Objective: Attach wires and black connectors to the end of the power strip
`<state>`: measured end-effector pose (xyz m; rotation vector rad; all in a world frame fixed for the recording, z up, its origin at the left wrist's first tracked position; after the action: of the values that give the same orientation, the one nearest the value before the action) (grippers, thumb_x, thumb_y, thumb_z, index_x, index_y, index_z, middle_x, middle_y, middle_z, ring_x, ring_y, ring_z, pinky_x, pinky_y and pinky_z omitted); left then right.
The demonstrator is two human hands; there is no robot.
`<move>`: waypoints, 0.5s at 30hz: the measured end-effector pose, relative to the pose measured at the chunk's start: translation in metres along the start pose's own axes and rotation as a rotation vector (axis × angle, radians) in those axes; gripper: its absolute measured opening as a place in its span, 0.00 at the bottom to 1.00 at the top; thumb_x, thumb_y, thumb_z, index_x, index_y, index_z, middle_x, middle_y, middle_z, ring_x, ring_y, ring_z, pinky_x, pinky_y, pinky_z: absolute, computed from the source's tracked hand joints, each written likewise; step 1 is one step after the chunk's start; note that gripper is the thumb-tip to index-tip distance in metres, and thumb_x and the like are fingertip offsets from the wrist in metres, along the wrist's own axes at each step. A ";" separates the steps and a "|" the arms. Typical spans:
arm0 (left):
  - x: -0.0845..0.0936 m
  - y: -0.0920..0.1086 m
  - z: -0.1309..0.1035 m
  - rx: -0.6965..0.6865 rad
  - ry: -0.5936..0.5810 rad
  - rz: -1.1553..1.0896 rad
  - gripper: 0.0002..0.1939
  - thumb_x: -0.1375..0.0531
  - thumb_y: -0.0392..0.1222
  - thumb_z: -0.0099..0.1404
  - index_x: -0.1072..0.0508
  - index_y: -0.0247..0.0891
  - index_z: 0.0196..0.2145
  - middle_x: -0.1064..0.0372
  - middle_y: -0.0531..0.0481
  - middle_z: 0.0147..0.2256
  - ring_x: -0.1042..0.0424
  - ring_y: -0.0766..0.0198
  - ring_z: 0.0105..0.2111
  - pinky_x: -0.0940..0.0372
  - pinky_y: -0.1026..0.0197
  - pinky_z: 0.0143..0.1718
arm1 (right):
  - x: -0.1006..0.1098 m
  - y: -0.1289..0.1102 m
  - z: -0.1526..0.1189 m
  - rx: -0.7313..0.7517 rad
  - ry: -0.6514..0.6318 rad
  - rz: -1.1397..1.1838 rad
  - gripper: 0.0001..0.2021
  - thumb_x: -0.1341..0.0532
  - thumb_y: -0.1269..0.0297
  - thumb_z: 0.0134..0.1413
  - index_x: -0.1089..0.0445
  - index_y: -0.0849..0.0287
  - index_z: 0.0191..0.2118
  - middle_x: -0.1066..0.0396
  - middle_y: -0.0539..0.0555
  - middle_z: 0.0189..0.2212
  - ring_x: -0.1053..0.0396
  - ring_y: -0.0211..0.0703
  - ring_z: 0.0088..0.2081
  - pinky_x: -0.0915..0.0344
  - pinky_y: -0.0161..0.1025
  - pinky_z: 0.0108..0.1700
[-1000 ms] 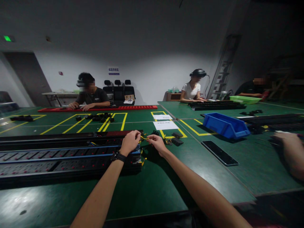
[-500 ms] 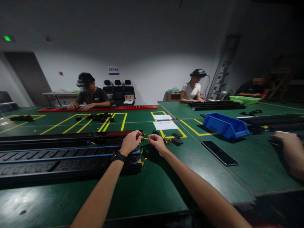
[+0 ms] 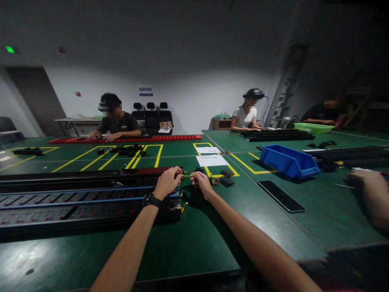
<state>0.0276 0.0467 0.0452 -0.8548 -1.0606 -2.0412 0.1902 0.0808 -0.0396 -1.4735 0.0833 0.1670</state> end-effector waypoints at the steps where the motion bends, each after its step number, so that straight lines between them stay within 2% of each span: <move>1: 0.000 0.001 0.000 -0.006 0.003 0.000 0.07 0.43 0.43 0.69 0.25 0.44 0.41 0.22 0.49 0.41 0.25 0.60 0.40 0.33 0.61 0.41 | -0.001 0.000 0.000 0.004 -0.008 -0.015 0.17 0.39 0.49 0.47 0.29 0.59 0.34 0.29 0.51 0.28 0.37 0.37 0.25 0.46 0.33 0.24; 5: 0.001 0.002 -0.001 -0.013 -0.009 0.002 0.07 0.43 0.44 0.69 0.26 0.44 0.40 0.22 0.50 0.40 0.25 0.60 0.39 0.34 0.61 0.39 | -0.007 0.000 0.000 0.061 -0.055 -0.119 0.19 0.41 0.45 0.51 0.30 0.59 0.29 0.34 0.49 0.23 0.42 0.35 0.22 0.50 0.34 0.22; 10: -0.001 0.002 -0.001 0.022 -0.036 -0.005 0.07 0.43 0.44 0.69 0.26 0.44 0.40 0.22 0.50 0.40 0.24 0.59 0.40 0.34 0.61 0.40 | -0.003 -0.002 0.000 0.141 -0.029 -0.258 0.16 0.45 0.50 0.57 0.31 0.57 0.30 0.34 0.48 0.24 0.40 0.38 0.23 0.46 0.35 0.25; 13: 0.000 0.000 -0.001 0.050 -0.028 -0.012 0.08 0.43 0.45 0.69 0.26 0.45 0.41 0.21 0.50 0.41 0.24 0.59 0.41 0.34 0.61 0.40 | -0.004 -0.013 -0.004 0.322 0.001 -0.497 0.12 0.44 0.55 0.57 0.29 0.56 0.38 0.30 0.50 0.29 0.35 0.42 0.30 0.41 0.37 0.33; 15: 0.001 -0.002 -0.001 0.067 -0.017 -0.013 0.08 0.43 0.46 0.69 0.26 0.45 0.41 0.21 0.50 0.41 0.24 0.59 0.41 0.34 0.61 0.40 | -0.008 -0.018 -0.008 0.407 0.004 -0.620 0.14 0.43 0.58 0.58 0.30 0.55 0.47 0.28 0.51 0.34 0.33 0.43 0.34 0.39 0.38 0.36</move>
<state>0.0253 0.0462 0.0453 -0.8339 -1.1399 -2.0004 0.1859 0.0712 -0.0217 -1.0353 -0.3200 -0.3402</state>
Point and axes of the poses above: each hand's wrist, its own z-axis towards the middle knuckle, its own x-axis out of the back of the hand, y = z × x, the point moved 8 cm from there along z, towards the middle knuckle
